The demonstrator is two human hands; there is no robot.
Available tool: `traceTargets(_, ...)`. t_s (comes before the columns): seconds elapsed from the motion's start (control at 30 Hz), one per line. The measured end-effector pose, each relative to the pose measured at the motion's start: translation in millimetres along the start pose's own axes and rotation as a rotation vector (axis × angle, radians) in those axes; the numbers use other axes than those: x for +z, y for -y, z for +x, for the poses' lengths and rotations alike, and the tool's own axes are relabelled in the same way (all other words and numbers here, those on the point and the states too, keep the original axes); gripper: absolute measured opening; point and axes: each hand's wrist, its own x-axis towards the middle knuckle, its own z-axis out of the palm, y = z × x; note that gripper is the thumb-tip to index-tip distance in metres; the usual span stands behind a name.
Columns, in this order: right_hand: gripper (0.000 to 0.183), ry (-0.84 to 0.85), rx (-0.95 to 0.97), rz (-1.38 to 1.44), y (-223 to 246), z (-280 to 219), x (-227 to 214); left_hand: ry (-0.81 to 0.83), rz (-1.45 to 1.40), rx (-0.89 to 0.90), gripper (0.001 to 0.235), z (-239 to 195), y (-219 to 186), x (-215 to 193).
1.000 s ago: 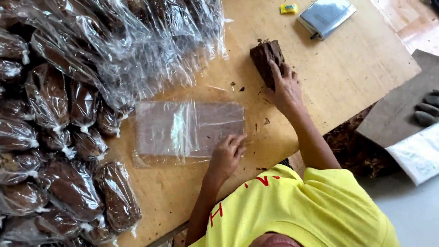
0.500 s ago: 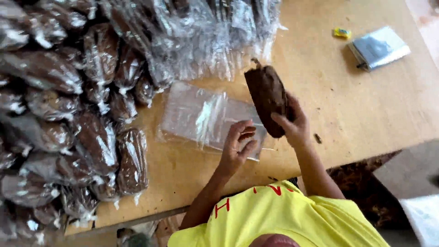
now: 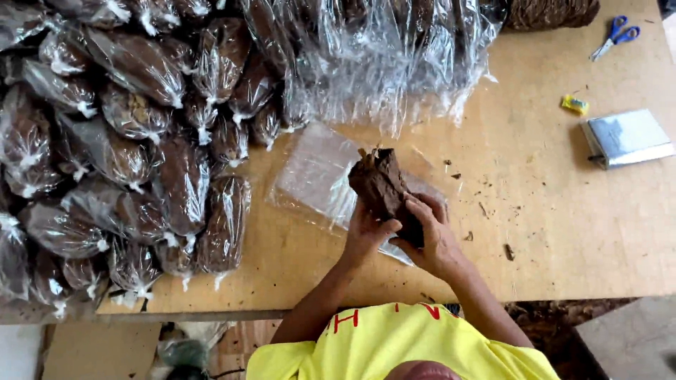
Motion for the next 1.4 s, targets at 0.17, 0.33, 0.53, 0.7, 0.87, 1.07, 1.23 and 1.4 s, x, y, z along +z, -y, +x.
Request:
traceTargets(0.17, 0.069, 0.033, -0.073, -0.069, 8, 10, -6, -0.004, -0.013, 0.066, 0.052, 2, -17, 4)
traceTargets(0.33, 0.061, -0.142, -0.015, 0.046, -2, 12, -15, 0.088, -0.028, 0.050, 0.043, 2, -8, 1)
traceTargets(0.53, 0.075, -0.019, 0.040, 0.231, -8, -5, -15, 0.208, -0.009, 0.006, 0.037, -4, 1, -6)
traceTargets(0.7, 0.066, -0.144, 0.182, 0.239, -28, -28, -11, 0.183, 0.507, 0.216, 0.054, 8, 5, -13)
traceTargets(0.87, 0.064, -0.269, 0.667, -0.005, -21, -4, -60, 0.134, 1.184, 0.431, 0.047, 12, 5, -8)
traceTargets(1.07, 0.061, -0.371, 0.785, 0.008, -46, -6, -100, 0.114, 1.758, 0.001, 0.053, 19, 3, -14)
traceTargets(1.23, 0.060, -0.194, 0.868, -0.161, -76, -16, -98, 0.144, 1.707, -0.006, 0.045, 22, 4, -19)
traceTargets(1.4, 0.064, -0.065, 0.831, -0.524, -99, -40, -97, -0.055, 1.603, 0.239, 0.013, 25, 27, -43)
